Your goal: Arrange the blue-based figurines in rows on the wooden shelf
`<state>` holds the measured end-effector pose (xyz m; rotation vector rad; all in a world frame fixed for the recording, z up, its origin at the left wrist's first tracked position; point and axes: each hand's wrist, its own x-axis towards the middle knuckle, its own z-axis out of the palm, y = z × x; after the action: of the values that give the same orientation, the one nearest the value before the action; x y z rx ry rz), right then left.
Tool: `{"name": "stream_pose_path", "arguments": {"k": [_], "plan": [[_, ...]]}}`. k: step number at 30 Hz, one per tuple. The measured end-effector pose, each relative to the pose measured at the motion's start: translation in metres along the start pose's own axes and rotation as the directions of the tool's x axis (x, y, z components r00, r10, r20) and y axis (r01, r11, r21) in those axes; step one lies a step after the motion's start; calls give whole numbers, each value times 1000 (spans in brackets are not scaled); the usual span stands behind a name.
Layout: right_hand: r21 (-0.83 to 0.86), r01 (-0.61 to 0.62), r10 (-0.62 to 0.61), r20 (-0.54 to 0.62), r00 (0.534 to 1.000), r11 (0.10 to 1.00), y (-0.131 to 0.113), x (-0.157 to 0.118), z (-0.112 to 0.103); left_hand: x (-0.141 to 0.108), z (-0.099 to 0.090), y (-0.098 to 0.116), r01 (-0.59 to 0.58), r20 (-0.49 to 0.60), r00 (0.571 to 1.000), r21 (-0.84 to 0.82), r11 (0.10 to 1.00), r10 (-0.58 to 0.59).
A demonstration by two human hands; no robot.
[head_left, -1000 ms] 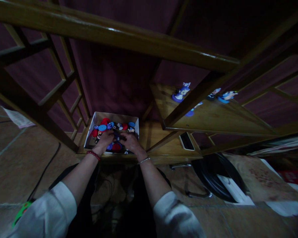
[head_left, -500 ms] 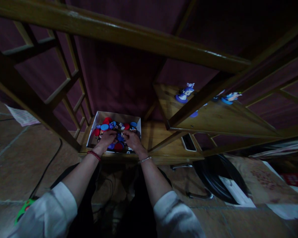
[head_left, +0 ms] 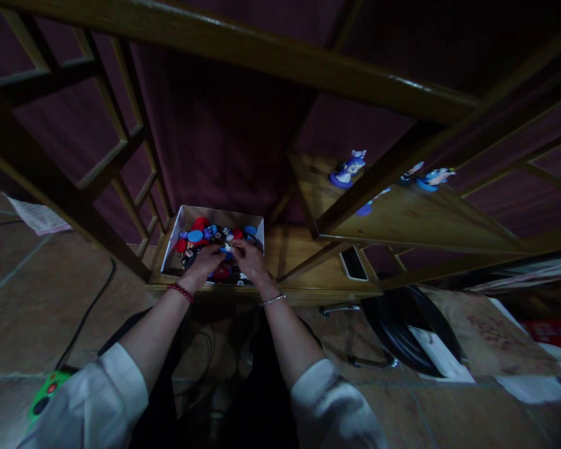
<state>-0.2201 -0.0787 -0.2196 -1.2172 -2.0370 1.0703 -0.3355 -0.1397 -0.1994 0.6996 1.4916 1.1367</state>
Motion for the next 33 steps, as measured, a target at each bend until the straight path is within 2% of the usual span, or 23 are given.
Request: {"name": "stream_pose_path", "arguments": {"k": [4, 8, 13, 16, 20, 23, 27, 33], "plan": [[15, 28, -27, -50, 998, 999, 5, -1, -2, 1, 1, -2, -18, -81, 997, -63, 998, 13], [-76, 7, -15, -97, 995, 997, 14, -7, -6, 5, -2, -7, -24, -199, 980, -42, 999, 15], [-213, 52, -67, -64, 996, 976, 13, -27, -2, 5, -8, -23, -45, -259, 965, -38, 998, 34], [-261, 116, -134, -53, 989, 958, 9, -39, 0, 2, -12, -32, -86, -262, 958, 117, 989, 114], [-277, 107, -127, -55, 990, 955, 10, -48, -1, -2, -14, -37, -132, -229, 949, 333, 934, 216], [-318, 104, -126, -49, 991, 942, 14, -48, -2, -2, -15, -39, -188, -216, 926, 444, 876, 309], [-411, 110, -120, 0, 993, 905, 16, -41, -2, 3, -16, -43, -248, -211, 904, 449, 858, 372], [-480, 124, -72, 125, 990, 868, 9, -28, -5, 7, -18, -43, -244, -155, 927, 443, 863, 342]]}}
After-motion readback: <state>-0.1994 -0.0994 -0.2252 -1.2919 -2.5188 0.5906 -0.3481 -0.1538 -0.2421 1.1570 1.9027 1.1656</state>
